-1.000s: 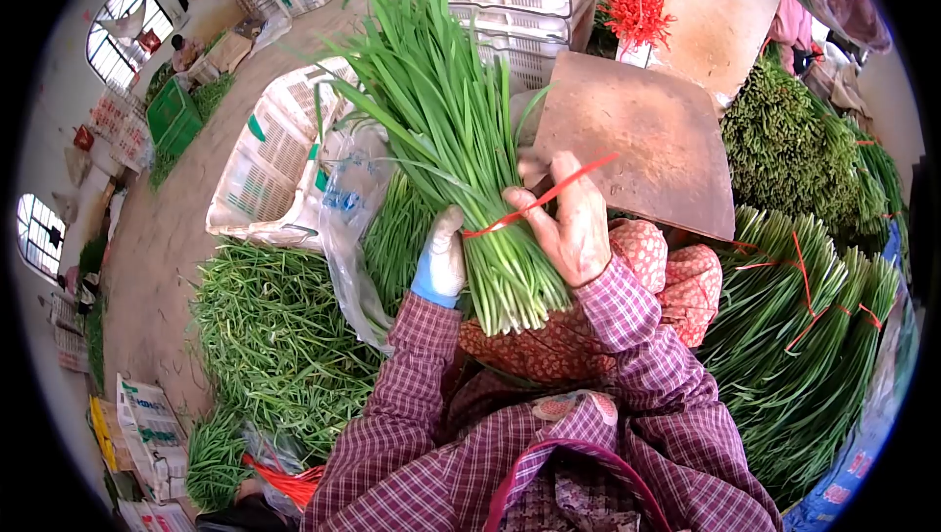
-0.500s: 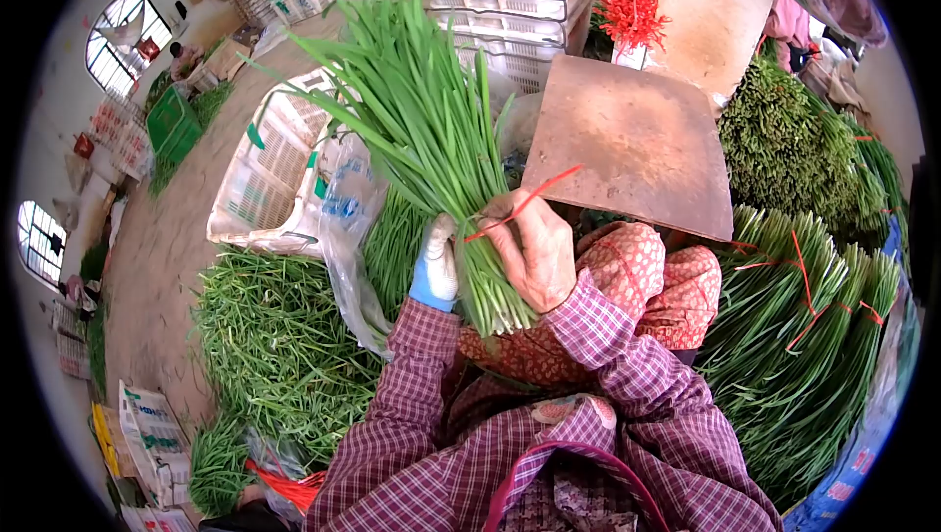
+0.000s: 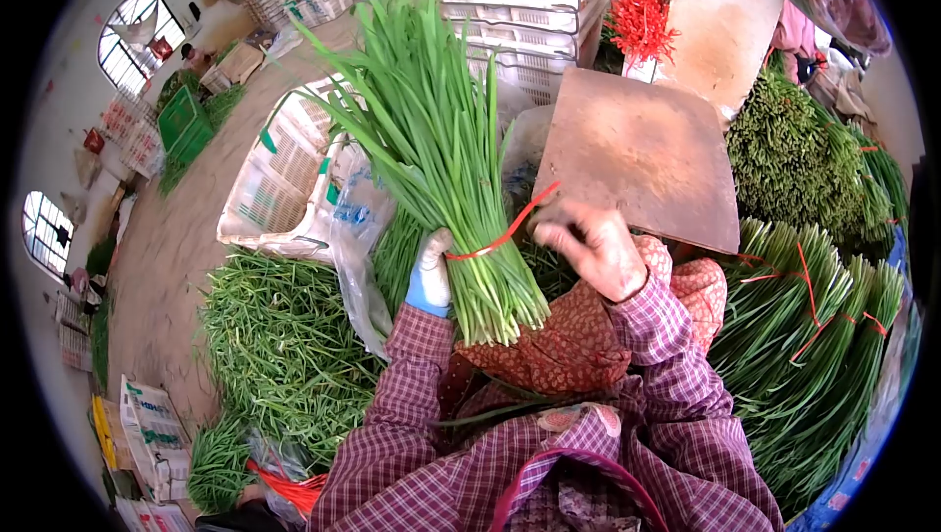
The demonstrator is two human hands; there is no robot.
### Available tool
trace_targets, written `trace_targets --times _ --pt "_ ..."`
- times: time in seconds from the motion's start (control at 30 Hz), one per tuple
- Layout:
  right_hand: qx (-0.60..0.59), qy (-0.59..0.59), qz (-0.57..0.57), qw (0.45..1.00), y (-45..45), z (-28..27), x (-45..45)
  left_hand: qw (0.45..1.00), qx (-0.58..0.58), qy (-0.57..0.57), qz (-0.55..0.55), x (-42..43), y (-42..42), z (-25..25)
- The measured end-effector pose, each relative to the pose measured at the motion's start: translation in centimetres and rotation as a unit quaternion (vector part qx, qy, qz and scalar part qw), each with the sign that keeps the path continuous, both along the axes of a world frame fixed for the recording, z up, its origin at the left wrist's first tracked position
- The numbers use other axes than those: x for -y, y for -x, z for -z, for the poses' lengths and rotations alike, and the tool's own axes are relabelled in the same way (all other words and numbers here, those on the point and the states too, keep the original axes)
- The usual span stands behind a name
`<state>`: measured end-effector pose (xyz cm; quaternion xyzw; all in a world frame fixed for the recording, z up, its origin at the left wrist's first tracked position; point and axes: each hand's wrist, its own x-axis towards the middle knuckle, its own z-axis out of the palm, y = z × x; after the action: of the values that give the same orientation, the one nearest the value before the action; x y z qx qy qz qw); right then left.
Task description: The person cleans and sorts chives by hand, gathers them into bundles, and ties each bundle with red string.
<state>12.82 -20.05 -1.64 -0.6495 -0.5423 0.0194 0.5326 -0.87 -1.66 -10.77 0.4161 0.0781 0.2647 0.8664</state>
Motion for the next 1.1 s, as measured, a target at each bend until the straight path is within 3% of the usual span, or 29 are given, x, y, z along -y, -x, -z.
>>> trace_targets --times 0.17,0.3,0.37,0.4,0.47,0.53,0.57,0.73,0.8,0.83,0.87,0.93,1.0,1.07,1.1 --pt "-0.011 -0.082 0.010 0.996 1.7 -2.5 -1.2 1.000 -0.018 -0.008 -0.004 0.6 -0.4 -0.2" --pt "-0.101 -0.070 0.033 0.992 1.9 -1.7 -0.7 0.999 -0.006 -0.032 -0.043 -0.4 -1.4 1.5" --pt "-0.150 -0.040 0.041 0.987 0.7 0.9 -0.1 0.999 0.003 -0.022 -0.024 0.2 -2.0 -0.4" --pt "-0.153 0.001 -0.006 0.988 -0.6 4.0 -0.3 1.000 0.005 -0.012 -0.016 0.9 -2.0 -1.9" --pt "-0.110 0.128 -0.020 0.985 -0.7 2.9 0.3 0.998 -0.011 0.000 -0.059 3.1 -2.6 -4.9" --pt "-0.150 0.119 -0.091 0.977 -1.0 2.8 -0.5 0.992 -0.084 -0.065 -0.068 4.3 -3.5 -6.5" --pt "-0.156 0.097 -0.085 0.979 -1.0 2.3 -0.8 0.986 -0.066 -0.129 -0.086 5.1 -4.2 -7.5" --pt "-0.221 0.048 -0.050 0.973 -1.5 3.7 -1.3 0.987 -0.026 -0.146 -0.061 5.6 -5.6 -9.2" --pt "-0.368 -0.011 -0.134 0.920 -0.6 2.5 -0.5 0.985 -0.021 -0.159 -0.059 3.9 -6.5 -8.7" --pt "-0.430 0.015 -0.141 0.892 -0.4 2.2 -0.3 0.986 -0.042 -0.154 -0.047 2.9 -6.9 -9.0" --pt "-0.437 0.004 -0.174 0.883 -0.4 3.3 -0.3 0.986 -0.063 -0.150 -0.034 1.7 -7.2 -9.3" --pt "-0.476 0.053 -0.200 0.855 0.0 2.8 0.8 0.967 -0.045 -0.248 -0.045 -2.4 -8.7 -7.6" --pt "-0.456 0.062 -0.195 0.866 -0.1 3.4 1.9 0.958 -0.067 -0.272 -0.058 -5.6 -8.9 -7.4" --pt "-0.559 0.104 -0.249 0.784 -0.4 3.8 2.8 0.936 -0.110 -0.320 -0.098 -8.4 -8.7 -7.3" --pt "-0.563 0.070 -0.266 0.779 -0.4 4.9 2.7 0.923 -0.129 -0.344 -0.118 -9.5 -8.7 -7.2"
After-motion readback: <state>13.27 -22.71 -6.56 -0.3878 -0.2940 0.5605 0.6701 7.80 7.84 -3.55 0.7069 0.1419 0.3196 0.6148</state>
